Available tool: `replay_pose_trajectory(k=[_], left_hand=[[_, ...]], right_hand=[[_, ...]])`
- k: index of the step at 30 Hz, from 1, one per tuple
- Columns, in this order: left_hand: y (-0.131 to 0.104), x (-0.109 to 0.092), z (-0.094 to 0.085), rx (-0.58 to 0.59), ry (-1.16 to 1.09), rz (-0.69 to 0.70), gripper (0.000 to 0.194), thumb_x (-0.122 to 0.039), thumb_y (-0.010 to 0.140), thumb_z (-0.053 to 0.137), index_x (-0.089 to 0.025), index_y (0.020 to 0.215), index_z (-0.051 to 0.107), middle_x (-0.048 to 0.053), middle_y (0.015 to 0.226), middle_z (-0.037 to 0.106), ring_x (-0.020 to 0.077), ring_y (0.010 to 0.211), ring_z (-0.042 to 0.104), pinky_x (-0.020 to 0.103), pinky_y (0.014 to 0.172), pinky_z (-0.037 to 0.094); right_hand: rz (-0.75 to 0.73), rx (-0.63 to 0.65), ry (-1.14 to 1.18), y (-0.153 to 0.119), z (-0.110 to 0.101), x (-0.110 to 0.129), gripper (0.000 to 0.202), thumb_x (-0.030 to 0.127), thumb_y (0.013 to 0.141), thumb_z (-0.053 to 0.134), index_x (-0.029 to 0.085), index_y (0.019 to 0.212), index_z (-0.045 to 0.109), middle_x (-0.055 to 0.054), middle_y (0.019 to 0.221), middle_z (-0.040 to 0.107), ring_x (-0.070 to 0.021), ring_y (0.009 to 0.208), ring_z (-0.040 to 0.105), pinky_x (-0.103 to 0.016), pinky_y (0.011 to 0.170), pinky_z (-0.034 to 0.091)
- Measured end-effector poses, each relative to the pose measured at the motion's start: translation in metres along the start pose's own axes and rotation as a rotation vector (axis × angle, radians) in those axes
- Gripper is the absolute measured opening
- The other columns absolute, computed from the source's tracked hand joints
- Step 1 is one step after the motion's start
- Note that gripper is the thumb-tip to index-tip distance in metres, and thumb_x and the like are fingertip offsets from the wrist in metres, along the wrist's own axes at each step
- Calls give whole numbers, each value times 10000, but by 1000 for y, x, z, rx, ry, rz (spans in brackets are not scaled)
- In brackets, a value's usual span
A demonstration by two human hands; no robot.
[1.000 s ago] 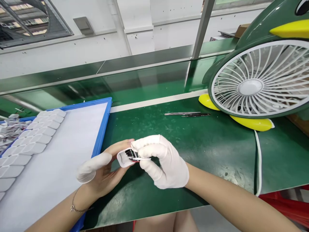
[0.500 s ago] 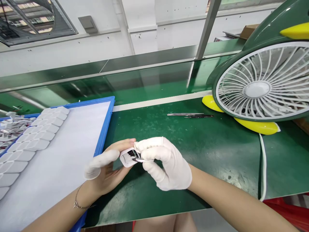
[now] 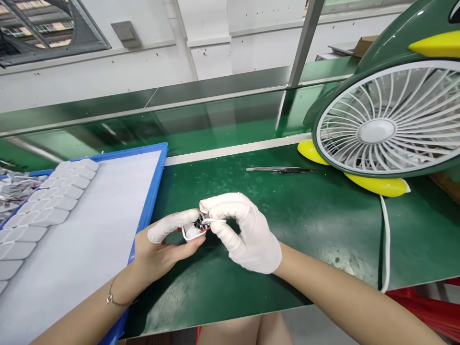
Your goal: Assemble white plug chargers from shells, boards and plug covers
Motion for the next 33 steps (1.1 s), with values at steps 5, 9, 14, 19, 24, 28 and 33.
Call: replay_pose_trajectory(k=[5, 9, 14, 19, 24, 28, 33], left_hand=[[1, -4, 0, -18, -14, -19, 382, -170, 722, 750, -176, 1062, 576, 55, 916, 731, 118, 644, 688, 191, 599, 593], [-2, -5, 1, 5, -109, -103, 377, -141, 725, 736, -172, 1059, 565, 67, 926, 725, 148, 725, 704, 212, 610, 603], [-6, -1, 3, 36, -140, -188, 390, -152, 729, 734, -152, 1088, 582, 84, 901, 727, 172, 730, 709, 251, 626, 610], [-5, 1, 3, -23, -111, -84, 549, -155, 722, 739, -193, 1217, 505, 62, 892, 721, 157, 702, 703, 233, 612, 602], [-2, -1, 1, -19, 25, -65, 444, -217, 722, 753, -178, 1125, 570, -11, 730, 682, 98, 565, 647, 201, 578, 590], [-1, -1, 1, -25, 53, -14, 400, -211, 731, 743, -183, 1090, 570, 8, 790, 704, 95, 575, 650, 189, 583, 581], [1, -2, 2, -3, 58, -27, 317, -183, 728, 735, -180, 1002, 577, -18, 729, 692, 80, 530, 623, 159, 547, 553]], right_hand=[[13, 13, 9, -2, 0, 0, 56, 187, 900, 575, 214, 948, 578, -66, 1023, 661, -195, 960, 632, -368, 820, 532], [34, 9, 9, -1, 1, 0, 34, 200, 910, 567, 216, 938, 577, -67, 1009, 662, -203, 962, 636, -379, 824, 532], [20, -6, 41, 0, 2, 1, 67, 178, 907, 563, 215, 963, 570, -68, 1014, 656, -196, 970, 635, -371, 831, 536], [16, -5, 41, -1, 1, 0, 68, 183, 907, 568, 214, 968, 571, -68, 1026, 661, -194, 967, 635, -365, 823, 540], [27, 6, 24, -1, 1, -2, 35, 225, 916, 570, 219, 950, 575, -68, 1025, 669, -199, 945, 641, -363, 791, 552], [33, 5, 44, -2, 2, -3, 37, 224, 915, 573, 220, 952, 577, -69, 1025, 666, -198, 948, 641, -362, 789, 556], [32, 15, 59, -2, 1, -4, 70, 185, 903, 578, 216, 965, 578, -67, 1035, 656, -194, 977, 631, -351, 803, 555]])
Point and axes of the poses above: each hand's wrist, its own y-axis towards the middle knuckle, its own z-axis out of the palm, x = y × z, the point moved 1 cm from there along y, towards the middle knuckle
